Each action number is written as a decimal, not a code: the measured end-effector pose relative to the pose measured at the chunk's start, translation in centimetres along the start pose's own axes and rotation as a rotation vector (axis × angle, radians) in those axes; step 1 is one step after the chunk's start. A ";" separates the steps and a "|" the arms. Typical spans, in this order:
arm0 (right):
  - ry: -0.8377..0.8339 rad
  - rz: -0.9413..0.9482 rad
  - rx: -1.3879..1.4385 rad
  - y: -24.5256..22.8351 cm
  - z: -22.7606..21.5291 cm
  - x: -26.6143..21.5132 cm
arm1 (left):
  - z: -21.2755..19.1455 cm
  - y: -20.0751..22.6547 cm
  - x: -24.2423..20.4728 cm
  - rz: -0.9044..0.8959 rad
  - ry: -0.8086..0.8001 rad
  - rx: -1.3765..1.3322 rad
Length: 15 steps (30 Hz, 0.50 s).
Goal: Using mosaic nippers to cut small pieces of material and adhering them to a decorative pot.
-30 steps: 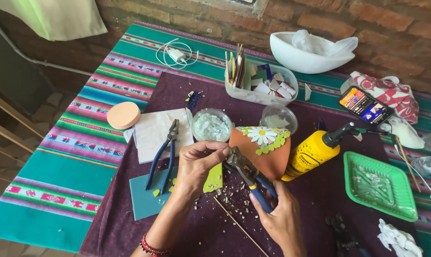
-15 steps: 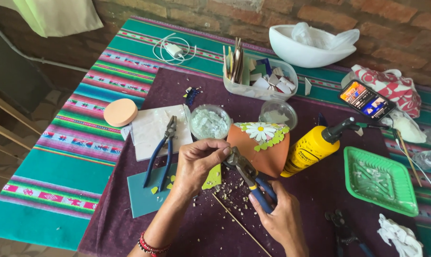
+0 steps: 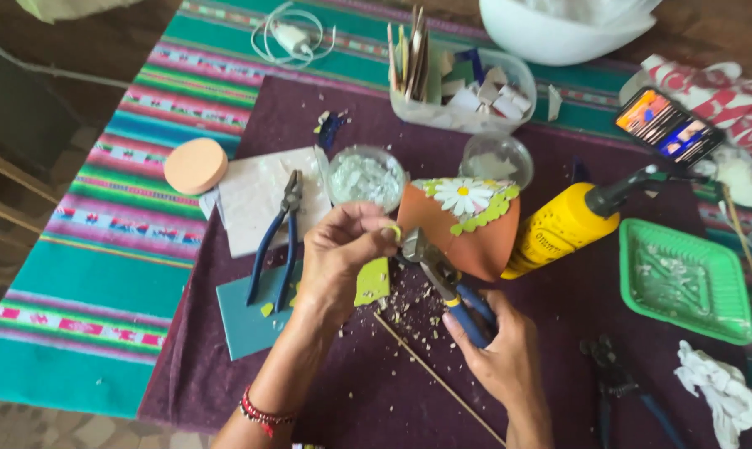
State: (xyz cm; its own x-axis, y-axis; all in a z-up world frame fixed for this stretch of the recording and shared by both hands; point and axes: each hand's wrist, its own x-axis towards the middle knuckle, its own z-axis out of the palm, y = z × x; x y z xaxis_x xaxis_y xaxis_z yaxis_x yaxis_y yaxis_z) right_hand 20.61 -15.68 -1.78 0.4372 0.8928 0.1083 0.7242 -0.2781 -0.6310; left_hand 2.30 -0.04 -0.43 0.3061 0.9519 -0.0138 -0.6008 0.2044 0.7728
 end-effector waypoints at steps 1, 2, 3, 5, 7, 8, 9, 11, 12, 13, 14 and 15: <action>-0.011 0.006 -0.001 0.0 0.0 -0.1 | 0.1 0.2 -0.2 -0.008 0.010 0.001; -0.007 -0.011 -0.005 -0.1 0.0 -0.2 | 0.3 0.4 -0.4 -0.025 0.049 0.040; 0.005 -0.036 -0.006 -0.3 0.0 0.0 | 0.5 0.8 -0.2 -0.032 0.082 0.080; -0.003 -0.057 -0.013 0.0 0.2 0.2 | 0.5 0.6 -0.1 -0.057 0.092 0.094; -0.011 -0.075 -0.021 0.2 0.3 0.1 | 0.4 0.5 -0.1 -0.085 0.101 0.106; -0.014 -0.077 -0.004 0.1 0.3 0.1 | 0.4 0.5 -0.1 -0.094 0.103 0.122; -0.014 -0.079 0.012 0.1 0.3 0.1 | 0.4 0.5 -0.1 -0.102 0.103 0.139; -0.023 -0.049 0.023 0.0 0.2 0.1 | 0.5 0.7 -0.2 -0.102 0.093 0.141; -0.032 -0.020 0.033 -0.1 0.2 0.2 | 0.6 0.8 -0.3 -0.101 0.082 0.143; -0.030 -0.021 0.033 0.0 0.1 0.2 | 0.5 0.6 -0.3 -0.099 0.081 0.142; -0.021 -0.053 0.030 0.0 0.1 0.2 | 0.4 0.4 -0.3 -0.070 0.058 0.130; -0.014 -0.085 0.030 0.0 0.1 0.2 | 0.3 0.3 -0.3 -0.041 0.038 0.118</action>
State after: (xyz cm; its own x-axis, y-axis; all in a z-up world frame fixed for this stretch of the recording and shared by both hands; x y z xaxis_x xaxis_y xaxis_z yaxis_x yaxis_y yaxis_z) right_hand 20.62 -15.50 -1.85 0.3669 0.9178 0.1515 0.7423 -0.1907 -0.6424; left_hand 2.24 -0.33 -0.03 0.2993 0.9517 -0.0693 -0.4961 0.2172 0.8406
